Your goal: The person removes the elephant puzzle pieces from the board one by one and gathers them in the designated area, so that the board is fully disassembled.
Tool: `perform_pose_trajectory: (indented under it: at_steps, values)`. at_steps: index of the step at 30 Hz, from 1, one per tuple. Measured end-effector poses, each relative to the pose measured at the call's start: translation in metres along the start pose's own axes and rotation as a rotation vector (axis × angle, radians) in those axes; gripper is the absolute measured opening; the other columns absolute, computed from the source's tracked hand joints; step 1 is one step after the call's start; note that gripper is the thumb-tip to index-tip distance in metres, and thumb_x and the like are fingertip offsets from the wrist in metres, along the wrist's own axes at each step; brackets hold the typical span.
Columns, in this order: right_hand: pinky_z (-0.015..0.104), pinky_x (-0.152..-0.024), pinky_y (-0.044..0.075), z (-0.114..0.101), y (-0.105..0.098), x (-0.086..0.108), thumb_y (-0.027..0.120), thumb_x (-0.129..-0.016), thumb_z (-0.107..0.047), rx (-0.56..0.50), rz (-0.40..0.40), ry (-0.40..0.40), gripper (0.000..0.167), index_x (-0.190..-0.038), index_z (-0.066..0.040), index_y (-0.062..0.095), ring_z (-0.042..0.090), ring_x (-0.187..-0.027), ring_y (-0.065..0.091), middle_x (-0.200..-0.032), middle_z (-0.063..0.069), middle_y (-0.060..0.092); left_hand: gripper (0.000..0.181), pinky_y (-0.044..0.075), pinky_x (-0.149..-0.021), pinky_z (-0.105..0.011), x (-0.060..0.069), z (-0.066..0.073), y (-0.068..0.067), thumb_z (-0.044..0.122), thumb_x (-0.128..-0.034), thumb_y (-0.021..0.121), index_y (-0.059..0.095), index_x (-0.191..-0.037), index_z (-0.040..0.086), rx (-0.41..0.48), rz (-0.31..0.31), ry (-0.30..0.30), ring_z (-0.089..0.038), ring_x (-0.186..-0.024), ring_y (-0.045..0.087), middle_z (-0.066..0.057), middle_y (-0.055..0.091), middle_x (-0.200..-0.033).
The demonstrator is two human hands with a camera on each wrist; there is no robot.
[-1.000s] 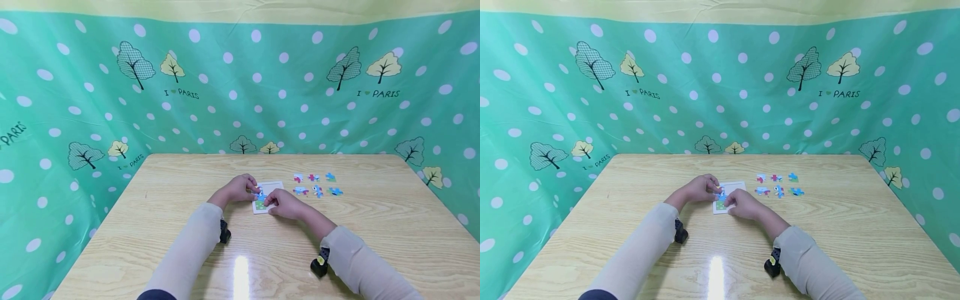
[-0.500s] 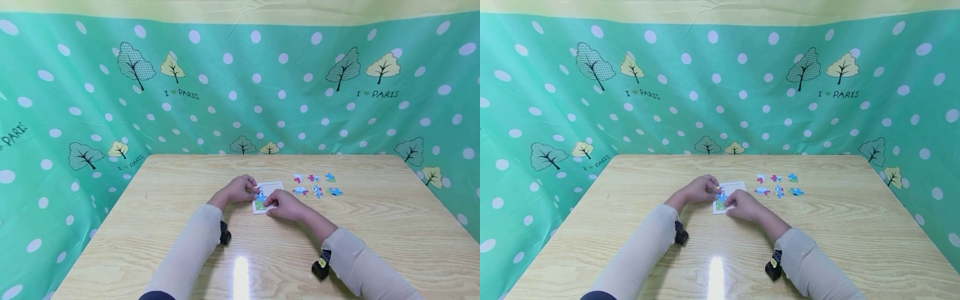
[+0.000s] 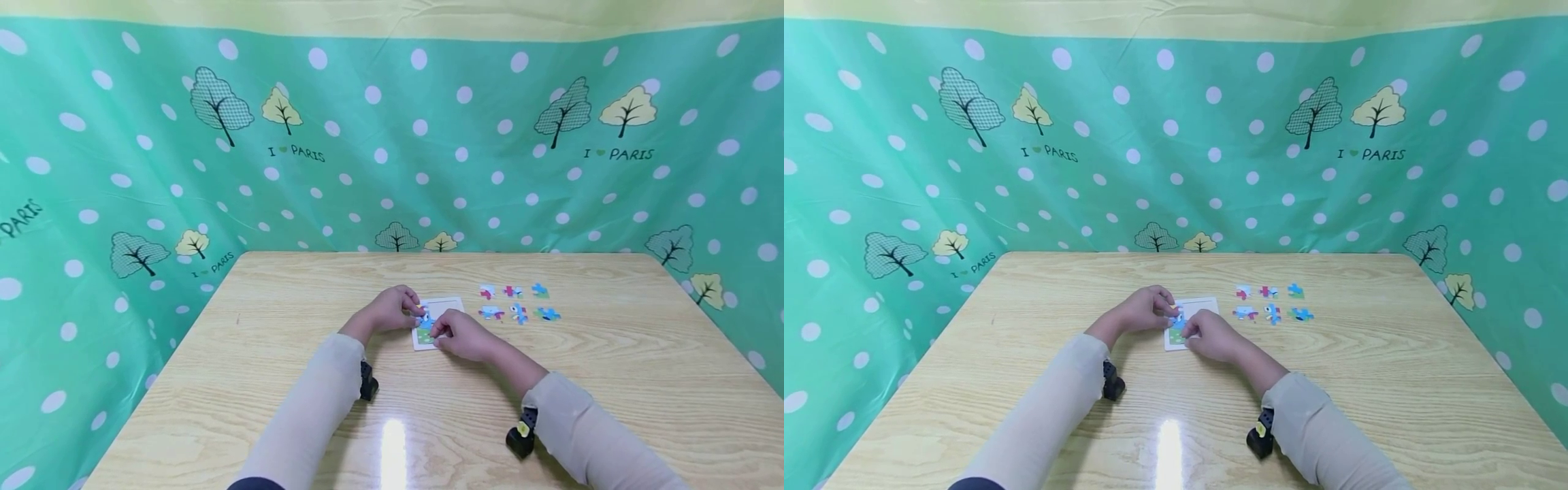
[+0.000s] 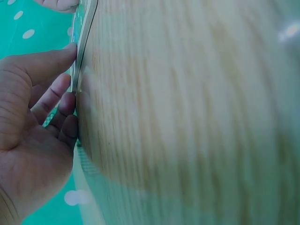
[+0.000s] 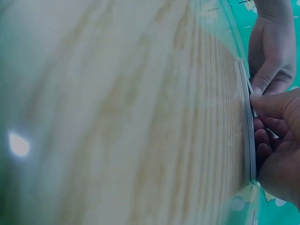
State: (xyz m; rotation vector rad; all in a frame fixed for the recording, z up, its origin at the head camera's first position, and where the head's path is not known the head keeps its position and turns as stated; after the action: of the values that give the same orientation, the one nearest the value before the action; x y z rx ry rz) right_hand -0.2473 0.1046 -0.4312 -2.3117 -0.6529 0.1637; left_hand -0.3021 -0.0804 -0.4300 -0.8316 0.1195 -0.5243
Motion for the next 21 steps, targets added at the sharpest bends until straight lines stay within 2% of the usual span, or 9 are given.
perform_pose_trajectory:
  at_steps: [21]
  values:
    - [0.030,-0.075,0.047,-0.0032,0.0031,0.0001,0.063,-0.092,0.000,0.047,0.002,0.007,0.005,-0.096,-0.003,0.063,0.015,-0.082,0.052,-0.089,0.003,0.055,0.016,0.043,-0.097,-0.034,0.0005,0.0063,0.0003,0.008,-0.0811,0.079,0.078,-0.097,0.008,-0.009,0.011,-0.033,-0.017,-0.103,0.053,0.002,0.056,-0.109]
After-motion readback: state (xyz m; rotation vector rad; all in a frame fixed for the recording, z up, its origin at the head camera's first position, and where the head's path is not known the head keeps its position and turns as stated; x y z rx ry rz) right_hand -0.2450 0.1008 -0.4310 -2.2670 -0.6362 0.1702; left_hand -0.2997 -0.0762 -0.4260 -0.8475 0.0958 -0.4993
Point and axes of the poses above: each hand's wrist, its own x-axis away from the middle knuckle, its own y-axis out of the palm, z = x × y, the point moved 2 cm from there along -x, towards the middle knuckle
